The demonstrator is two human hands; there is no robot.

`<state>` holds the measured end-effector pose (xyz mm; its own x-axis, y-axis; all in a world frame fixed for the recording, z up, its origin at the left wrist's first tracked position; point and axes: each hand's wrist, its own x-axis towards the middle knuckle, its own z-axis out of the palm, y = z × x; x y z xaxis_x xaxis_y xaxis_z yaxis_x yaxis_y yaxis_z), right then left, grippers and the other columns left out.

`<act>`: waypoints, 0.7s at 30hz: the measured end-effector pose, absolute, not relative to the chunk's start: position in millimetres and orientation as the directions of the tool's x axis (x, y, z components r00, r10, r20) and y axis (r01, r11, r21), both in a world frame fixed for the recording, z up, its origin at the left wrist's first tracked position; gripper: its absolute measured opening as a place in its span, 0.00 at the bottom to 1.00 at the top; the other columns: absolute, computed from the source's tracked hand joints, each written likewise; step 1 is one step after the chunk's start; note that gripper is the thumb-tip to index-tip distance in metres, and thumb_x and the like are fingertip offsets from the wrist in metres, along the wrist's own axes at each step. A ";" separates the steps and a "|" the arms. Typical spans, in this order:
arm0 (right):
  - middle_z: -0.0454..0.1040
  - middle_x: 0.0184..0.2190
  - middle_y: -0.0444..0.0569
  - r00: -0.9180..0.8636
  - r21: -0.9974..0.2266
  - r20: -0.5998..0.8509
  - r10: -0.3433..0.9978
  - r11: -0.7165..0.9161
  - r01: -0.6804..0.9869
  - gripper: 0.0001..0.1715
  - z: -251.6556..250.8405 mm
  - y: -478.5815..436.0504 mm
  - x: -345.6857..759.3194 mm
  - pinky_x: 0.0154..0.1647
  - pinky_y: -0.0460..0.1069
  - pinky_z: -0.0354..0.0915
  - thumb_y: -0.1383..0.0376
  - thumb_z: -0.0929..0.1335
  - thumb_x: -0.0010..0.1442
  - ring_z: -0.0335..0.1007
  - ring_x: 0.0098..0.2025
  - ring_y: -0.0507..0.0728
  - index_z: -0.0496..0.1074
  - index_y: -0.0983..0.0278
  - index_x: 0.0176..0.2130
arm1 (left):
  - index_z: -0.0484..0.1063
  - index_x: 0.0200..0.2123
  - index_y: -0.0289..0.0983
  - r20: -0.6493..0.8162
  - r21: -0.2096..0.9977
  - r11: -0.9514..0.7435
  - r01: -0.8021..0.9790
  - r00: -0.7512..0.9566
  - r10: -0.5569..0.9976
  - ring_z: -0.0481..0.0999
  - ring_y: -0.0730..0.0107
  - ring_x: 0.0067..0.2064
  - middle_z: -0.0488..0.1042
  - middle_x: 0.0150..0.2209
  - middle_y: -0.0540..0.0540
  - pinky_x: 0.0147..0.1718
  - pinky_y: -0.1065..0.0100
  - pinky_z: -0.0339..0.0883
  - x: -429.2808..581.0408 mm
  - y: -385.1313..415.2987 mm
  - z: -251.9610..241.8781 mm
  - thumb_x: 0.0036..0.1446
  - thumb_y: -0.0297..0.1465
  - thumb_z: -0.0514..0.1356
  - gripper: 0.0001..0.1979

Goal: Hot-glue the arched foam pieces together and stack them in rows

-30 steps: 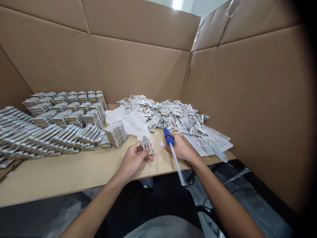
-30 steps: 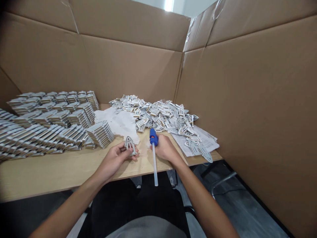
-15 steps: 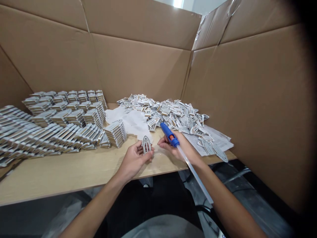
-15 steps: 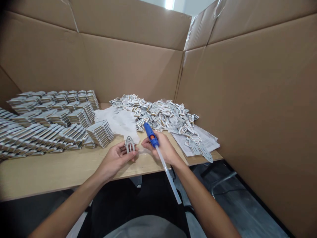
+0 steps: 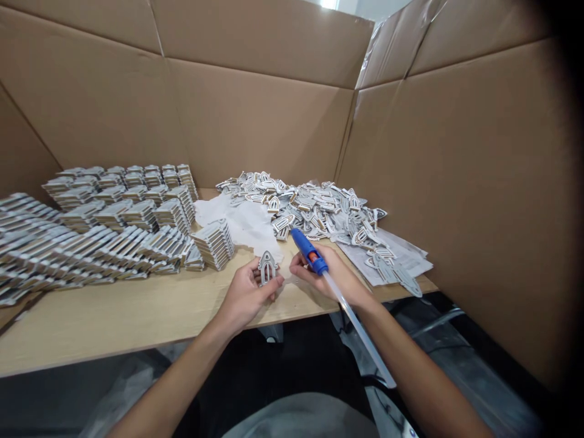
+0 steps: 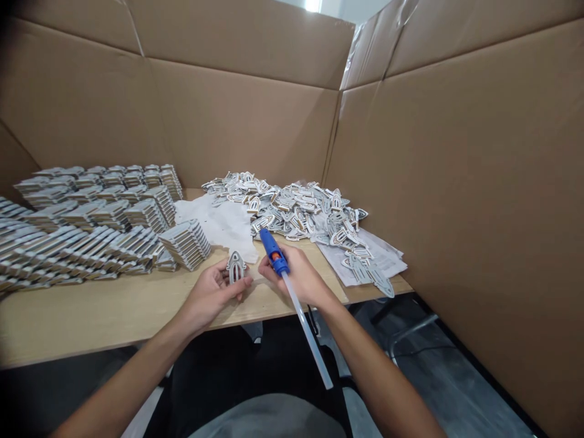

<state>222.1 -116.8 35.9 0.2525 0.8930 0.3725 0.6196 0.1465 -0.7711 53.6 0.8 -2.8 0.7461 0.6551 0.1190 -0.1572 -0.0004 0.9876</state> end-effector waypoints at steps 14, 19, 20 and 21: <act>0.76 0.34 0.45 0.214 -0.815 0.362 0.907 0.197 0.545 0.05 39.2 -117.7 216.0 0.36 0.49 0.66 0.69 0.72 0.58 0.69 0.33 0.54 0.72 0.62 0.37 | 0.68 0.39 0.36 0.156 0.988 -0.096 -0.123 0.797 0.584 0.67 0.74 0.27 0.69 0.28 0.52 0.27 0.70 0.63 53.0 3.1 -10.6 0.59 0.41 0.71 0.19; 0.76 0.34 0.45 0.254 -0.816 0.421 0.870 0.241 0.526 0.06 39.4 -119.4 215.2 0.35 0.48 0.66 0.63 0.73 0.62 0.69 0.33 0.54 0.73 0.63 0.39 | 0.69 0.39 0.35 0.156 0.988 -0.105 -0.116 0.789 0.595 0.68 0.73 0.28 0.69 0.28 0.52 0.29 0.69 0.65 53.9 2.5 -8.6 0.58 0.41 0.71 0.19; 0.76 0.34 0.46 0.255 -0.814 0.431 0.865 0.252 0.523 0.07 39.0 -119.7 215.5 0.36 0.48 0.67 0.63 0.73 0.63 0.69 0.33 0.53 0.73 0.63 0.39 | 0.69 0.39 0.35 0.161 0.987 -0.110 -0.119 0.787 0.596 0.69 0.73 0.29 0.69 0.28 0.52 0.30 0.69 0.65 54.1 2.4 -8.4 0.58 0.41 0.71 0.18; 0.76 0.35 0.46 0.255 -0.813 0.439 0.862 0.260 0.521 0.07 38.4 -119.7 215.9 0.37 0.48 0.67 0.62 0.73 0.64 0.70 0.34 0.53 0.73 0.63 0.40 | 0.69 0.39 0.35 0.167 0.986 -0.110 -0.126 0.786 0.595 0.69 0.72 0.30 0.70 0.29 0.52 0.31 0.69 0.66 54.2 2.3 -8.2 0.57 0.40 0.72 0.18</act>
